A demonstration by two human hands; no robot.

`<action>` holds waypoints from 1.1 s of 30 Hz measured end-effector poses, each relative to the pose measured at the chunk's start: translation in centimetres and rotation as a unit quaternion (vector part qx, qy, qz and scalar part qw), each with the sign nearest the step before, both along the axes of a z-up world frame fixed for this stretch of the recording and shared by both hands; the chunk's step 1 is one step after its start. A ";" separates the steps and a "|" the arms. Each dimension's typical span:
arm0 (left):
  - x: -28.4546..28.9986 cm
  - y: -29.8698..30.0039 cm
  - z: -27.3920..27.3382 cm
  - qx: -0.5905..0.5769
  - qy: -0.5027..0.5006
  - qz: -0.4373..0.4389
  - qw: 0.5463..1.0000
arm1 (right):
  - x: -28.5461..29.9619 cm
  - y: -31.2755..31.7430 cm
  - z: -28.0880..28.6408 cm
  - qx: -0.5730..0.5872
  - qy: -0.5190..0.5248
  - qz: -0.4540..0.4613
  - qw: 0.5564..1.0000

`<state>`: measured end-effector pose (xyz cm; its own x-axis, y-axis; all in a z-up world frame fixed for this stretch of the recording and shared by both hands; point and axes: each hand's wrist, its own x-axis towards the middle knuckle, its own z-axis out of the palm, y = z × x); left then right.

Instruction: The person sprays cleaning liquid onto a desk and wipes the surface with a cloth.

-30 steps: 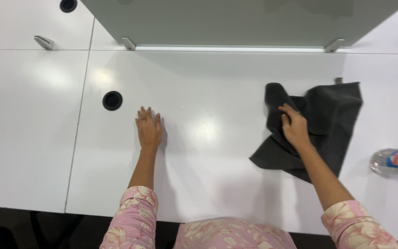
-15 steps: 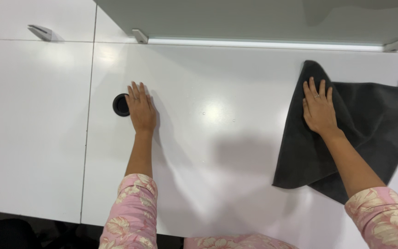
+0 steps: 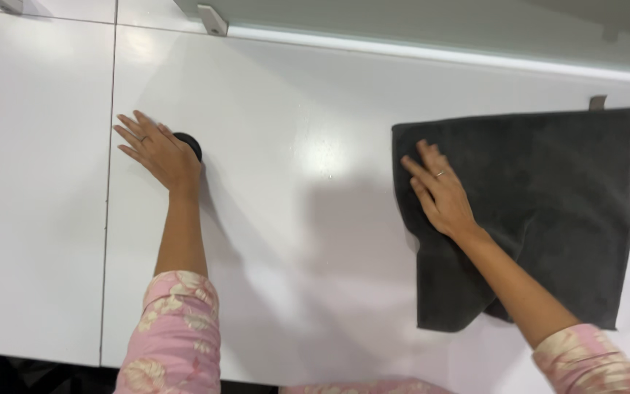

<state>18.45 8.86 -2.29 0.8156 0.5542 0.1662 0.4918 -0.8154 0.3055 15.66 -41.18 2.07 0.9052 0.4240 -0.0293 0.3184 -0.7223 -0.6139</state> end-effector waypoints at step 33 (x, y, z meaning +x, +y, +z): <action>2.8 -0.6 1.2 -0.033 -0.026 0.088 0.995 | 4.8 20.7 -1.6 -0.111 -0.112 -0.004 0.987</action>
<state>21.25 8.22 -1.05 0.6964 0.6987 0.1639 0.6072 -0.6953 0.3845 20.47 -20.47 0.43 0.9031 0.4219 0.0801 0.4214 -0.8346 -0.3549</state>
